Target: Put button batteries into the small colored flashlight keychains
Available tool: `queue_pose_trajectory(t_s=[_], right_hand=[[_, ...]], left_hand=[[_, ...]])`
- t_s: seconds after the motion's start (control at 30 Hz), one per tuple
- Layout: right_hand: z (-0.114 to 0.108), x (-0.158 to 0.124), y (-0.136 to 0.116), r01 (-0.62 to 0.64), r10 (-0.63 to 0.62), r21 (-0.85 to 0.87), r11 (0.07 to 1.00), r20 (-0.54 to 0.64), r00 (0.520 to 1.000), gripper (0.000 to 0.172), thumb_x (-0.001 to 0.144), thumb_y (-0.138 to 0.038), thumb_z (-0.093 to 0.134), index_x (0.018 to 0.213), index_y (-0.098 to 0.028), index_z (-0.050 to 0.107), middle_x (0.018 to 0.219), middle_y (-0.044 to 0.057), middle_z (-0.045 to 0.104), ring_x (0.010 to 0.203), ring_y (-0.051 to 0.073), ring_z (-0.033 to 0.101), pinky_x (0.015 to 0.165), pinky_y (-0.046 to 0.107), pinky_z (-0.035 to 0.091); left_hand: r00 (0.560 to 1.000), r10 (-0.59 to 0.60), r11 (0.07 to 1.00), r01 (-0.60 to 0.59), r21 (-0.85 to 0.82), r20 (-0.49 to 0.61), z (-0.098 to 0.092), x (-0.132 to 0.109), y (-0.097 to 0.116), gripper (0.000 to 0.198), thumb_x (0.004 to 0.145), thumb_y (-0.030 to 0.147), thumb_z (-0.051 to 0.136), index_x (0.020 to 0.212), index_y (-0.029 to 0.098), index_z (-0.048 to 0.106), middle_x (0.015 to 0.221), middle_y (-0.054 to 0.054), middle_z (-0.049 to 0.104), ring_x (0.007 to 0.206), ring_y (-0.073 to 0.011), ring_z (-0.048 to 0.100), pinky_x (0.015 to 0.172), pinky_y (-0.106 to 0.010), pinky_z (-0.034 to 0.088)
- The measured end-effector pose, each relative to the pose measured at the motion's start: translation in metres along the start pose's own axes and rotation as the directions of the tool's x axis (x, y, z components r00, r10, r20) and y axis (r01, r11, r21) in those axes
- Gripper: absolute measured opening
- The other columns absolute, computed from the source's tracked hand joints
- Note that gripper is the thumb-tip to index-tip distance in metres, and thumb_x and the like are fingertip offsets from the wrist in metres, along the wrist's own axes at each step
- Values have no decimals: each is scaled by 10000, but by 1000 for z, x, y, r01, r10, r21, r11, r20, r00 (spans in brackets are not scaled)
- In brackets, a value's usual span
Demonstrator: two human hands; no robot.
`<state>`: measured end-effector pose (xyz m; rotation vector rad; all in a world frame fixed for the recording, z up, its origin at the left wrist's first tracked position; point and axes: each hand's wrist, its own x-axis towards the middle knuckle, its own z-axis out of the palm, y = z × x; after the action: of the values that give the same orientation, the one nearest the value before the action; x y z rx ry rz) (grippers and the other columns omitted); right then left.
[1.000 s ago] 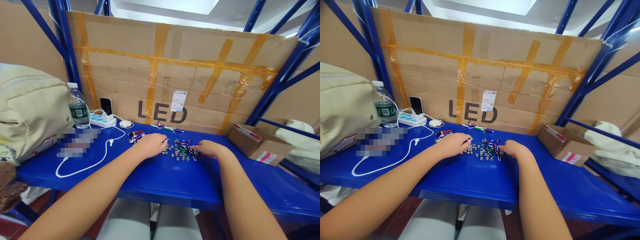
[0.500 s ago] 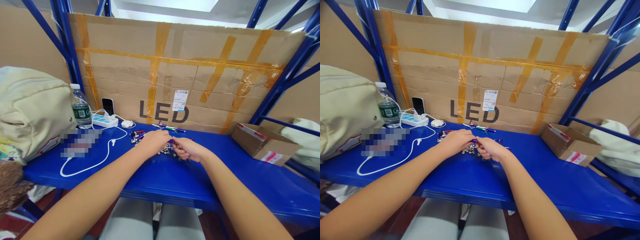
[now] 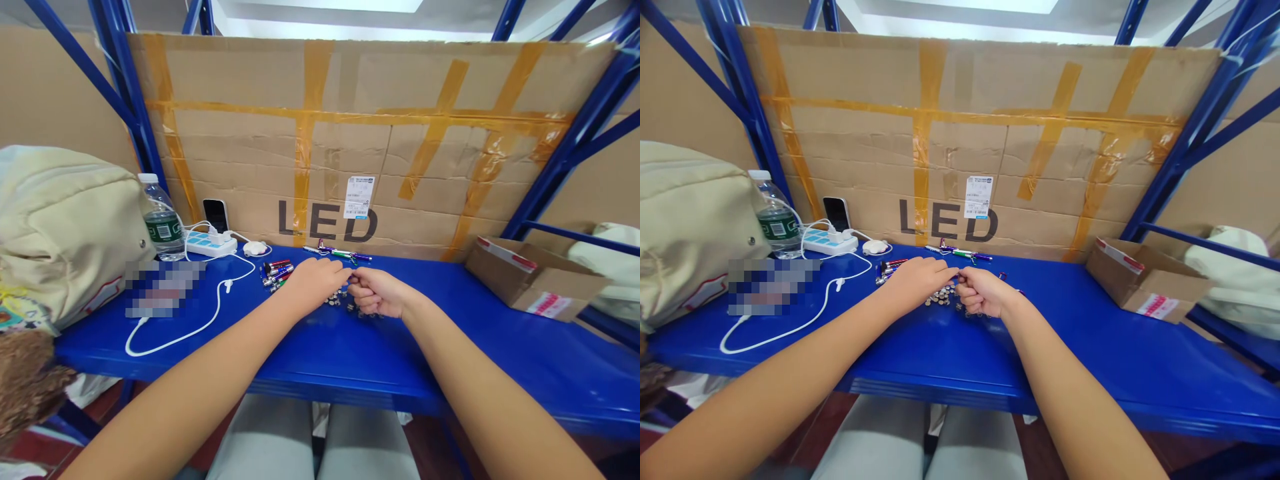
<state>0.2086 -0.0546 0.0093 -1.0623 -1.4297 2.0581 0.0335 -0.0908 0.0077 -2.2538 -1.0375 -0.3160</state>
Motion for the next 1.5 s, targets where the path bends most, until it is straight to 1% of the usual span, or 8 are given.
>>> queue_pose_trajectory(t_s=[0.2,0.43,0.73,0.9,1.03,1.17,1.33,1.5], right_hand=[[1,-7,-4,3,-3,-56,998,2,1000,294,909,-312,335,633,-213,338,396,-111,214,339,51,79,326,159,115],[5,-5,-1,183,-191,-223,957,-15,981,382,896,-280,367,534,-209,271,416,-84,231,360,43,134,352,180,150],[5,3,8,411,-518,-526,745,-67,853,285,896,-398,426,686,-213,374,520,-77,384,408,63,293,404,198,261],[-1,11,13,379,-524,-624,684,-57,850,301,912,-421,371,694,-213,386,521,-69,402,418,76,349,425,211,300],[0,12,14,414,-538,-606,679,-28,842,281,918,-417,348,721,-219,372,551,-73,403,416,74,336,433,216,309],[3,8,11,413,-614,-740,531,0,789,290,933,-410,327,733,-213,401,592,-53,455,476,88,385,493,227,332],[7,5,9,318,-654,-890,326,31,756,269,925,-373,360,724,-206,426,654,-29,511,591,118,452,586,252,350],[6,0,5,227,-635,-946,231,30,772,277,913,-368,371,709,-201,457,679,-13,538,642,135,469,618,263,347]], left_hand=[[999,-28,999,27,-41,-16,0,0,-2,244,974,266,396,1090,185,595,895,-68,637,887,-207,591,690,-303,406],[963,-212,966,232,-110,167,-2,2,-1,323,957,421,402,970,165,597,851,-88,669,827,-229,635,683,-295,451],[943,-188,830,302,-469,275,3,-2,-9,401,968,435,323,849,167,595,830,-66,669,765,-207,626,649,-277,444],[952,-263,795,305,-524,156,3,-1,-14,259,919,411,476,995,186,579,956,-53,664,845,-201,616,720,-283,457],[962,-242,785,270,-558,125,5,1,-16,274,950,374,419,926,176,607,951,-52,661,892,-190,607,802,-293,449],[965,-215,678,260,-687,153,5,0,-21,364,968,384,349,840,171,614,844,-27,659,814,-165,598,781,-278,445],[957,-125,523,289,-802,263,6,-5,-26,329,969,357,305,919,187,583,686,24,584,638,-126,554,652,-235,439],[955,-102,593,282,-754,277,9,-5,-28,311,959,340,326,957,185,597,790,3,630,705,-137,569,681,-244,428]])
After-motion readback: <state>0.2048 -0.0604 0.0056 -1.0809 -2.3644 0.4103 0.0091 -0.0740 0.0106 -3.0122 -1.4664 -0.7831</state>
